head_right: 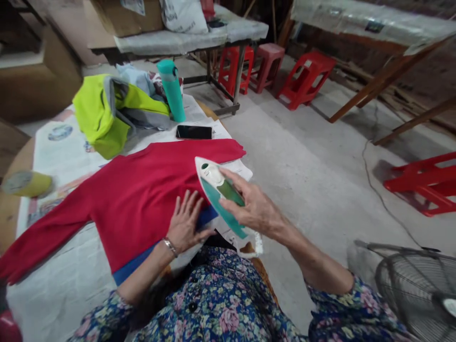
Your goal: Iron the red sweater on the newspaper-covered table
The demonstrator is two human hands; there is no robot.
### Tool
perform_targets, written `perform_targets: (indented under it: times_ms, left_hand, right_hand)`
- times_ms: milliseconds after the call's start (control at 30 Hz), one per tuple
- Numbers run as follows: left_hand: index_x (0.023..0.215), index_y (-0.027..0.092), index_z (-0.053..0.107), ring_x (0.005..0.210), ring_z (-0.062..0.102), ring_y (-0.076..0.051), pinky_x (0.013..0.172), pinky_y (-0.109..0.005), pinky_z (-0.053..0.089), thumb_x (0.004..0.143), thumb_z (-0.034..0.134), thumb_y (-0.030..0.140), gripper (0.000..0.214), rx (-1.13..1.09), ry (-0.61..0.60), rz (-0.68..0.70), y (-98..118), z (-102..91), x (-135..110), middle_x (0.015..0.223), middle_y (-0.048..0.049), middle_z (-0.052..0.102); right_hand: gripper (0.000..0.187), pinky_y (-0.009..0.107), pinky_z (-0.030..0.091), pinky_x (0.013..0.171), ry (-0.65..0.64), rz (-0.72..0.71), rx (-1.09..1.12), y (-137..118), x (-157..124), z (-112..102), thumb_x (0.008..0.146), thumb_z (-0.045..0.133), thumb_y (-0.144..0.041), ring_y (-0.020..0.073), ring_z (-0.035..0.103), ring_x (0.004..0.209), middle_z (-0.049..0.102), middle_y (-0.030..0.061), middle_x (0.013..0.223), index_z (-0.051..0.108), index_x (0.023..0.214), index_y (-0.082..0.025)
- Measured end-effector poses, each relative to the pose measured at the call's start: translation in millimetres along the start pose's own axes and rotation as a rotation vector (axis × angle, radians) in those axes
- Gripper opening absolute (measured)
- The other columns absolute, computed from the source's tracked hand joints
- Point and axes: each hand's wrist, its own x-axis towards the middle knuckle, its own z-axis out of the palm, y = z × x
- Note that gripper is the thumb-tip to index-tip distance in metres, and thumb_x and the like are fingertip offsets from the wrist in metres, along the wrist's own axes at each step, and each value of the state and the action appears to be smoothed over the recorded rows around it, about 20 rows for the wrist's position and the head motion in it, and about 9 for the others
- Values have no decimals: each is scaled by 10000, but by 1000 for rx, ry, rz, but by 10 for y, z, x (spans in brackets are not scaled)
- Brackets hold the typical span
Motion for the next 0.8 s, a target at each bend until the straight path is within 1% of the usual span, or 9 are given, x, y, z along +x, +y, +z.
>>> perform_targets:
  times_ms: [100, 167, 233, 300, 367, 567, 667, 733, 800]
  left_hand:
    - [1485, 169, 627, 1524, 521, -395, 1216, -605, 475, 930, 749, 431, 626, -3, -50, 86, 286, 253, 12, 1612, -230, 575]
    - [1398, 207, 687, 1422, 614, -328, 1133, -526, 552, 980, 641, 220, 421, -4, -16, 78, 336, 332, -12, 1516, -186, 662]
    - [1317, 235, 721, 1309, 662, -287, 1032, -464, 599, 994, 570, 132, 371, -21, 7, 80, 321, 346, -54, 1403, -146, 724]
    - [1263, 248, 735, 1178, 682, -265, 928, -417, 616, 1010, 547, 127, 338, -45, 1, 94, 288, 321, -96, 1293, -121, 753]
    - [1215, 251, 743, 1048, 681, -246, 869, -390, 611, 1030, 524, 143, 307, -58, -6, 86, 266, 280, -131, 1197, -105, 760]
    - [1150, 240, 741, 999, 706, -213, 944, -367, 614, 1060, 570, 283, 198, -201, -1, 195, 277, 71, -268, 1097, -87, 759]
    - [1250, 221, 727, 1153, 718, -239, 1054, -407, 591, 1088, 506, 320, 291, -172, 133, -13, 189, -89, -325, 1221, -127, 769]
    - [1369, 198, 702, 1387, 632, -313, 1180, -528, 511, 1095, 462, 334, 389, -29, 217, -285, 54, -187, -360, 1434, -184, 706]
    - [1504, 170, 637, 1560, 467, -407, 1249, -676, 392, 1087, 464, 380, 498, 122, 213, -537, -113, -262, -427, 1621, -231, 566]
  right_hand:
    - [770, 595, 660, 961, 30, -22, -133, -87, 151, -197, 935, 745, -417, 251, 769, 845, 784, 78, 1028, 507, 1643, -229]
    - [789, 523, 690, 840, -8, -18, -158, -161, 269, -250, 928, 756, -422, 173, 692, 616, 753, 17, 884, 495, 1646, -222]
    - [777, 386, 660, 640, -73, -22, -152, -234, 383, -232, 928, 751, -425, 128, 609, 502, 724, -9, 831, 507, 1636, -219]
    - [741, 284, 557, 496, -132, -36, -132, -289, 496, -144, 928, 745, -414, 113, 575, 472, 712, -9, 828, 538, 1611, -212]
    - [700, 237, 482, 450, -169, -43, -103, -308, 615, -9, 936, 736, -389, 102, 559, 467, 692, -13, 801, 563, 1586, -193]
    - [538, 192, 416, 441, -275, -4, -33, -180, 882, 352, 954, 699, -277, 69, 498, 445, 595, -59, 688, 649, 1477, -162]
    - [521, 196, 402, 427, -295, 37, -58, -74, 857, 374, 951, 680, -272, 81, 488, 433, 552, -73, 630, 664, 1459, -155]
    - [566, 207, 412, 424, -282, 76, -65, 4, 793, 324, 945, 672, -290, 90, 488, 426, 556, -72, 623, 641, 1493, -151]
    - [637, 224, 438, 423, -252, 113, -69, 87, 716, 241, 935, 669, -311, 95, 485, 419, 575, -66, 639, 600, 1547, -149]
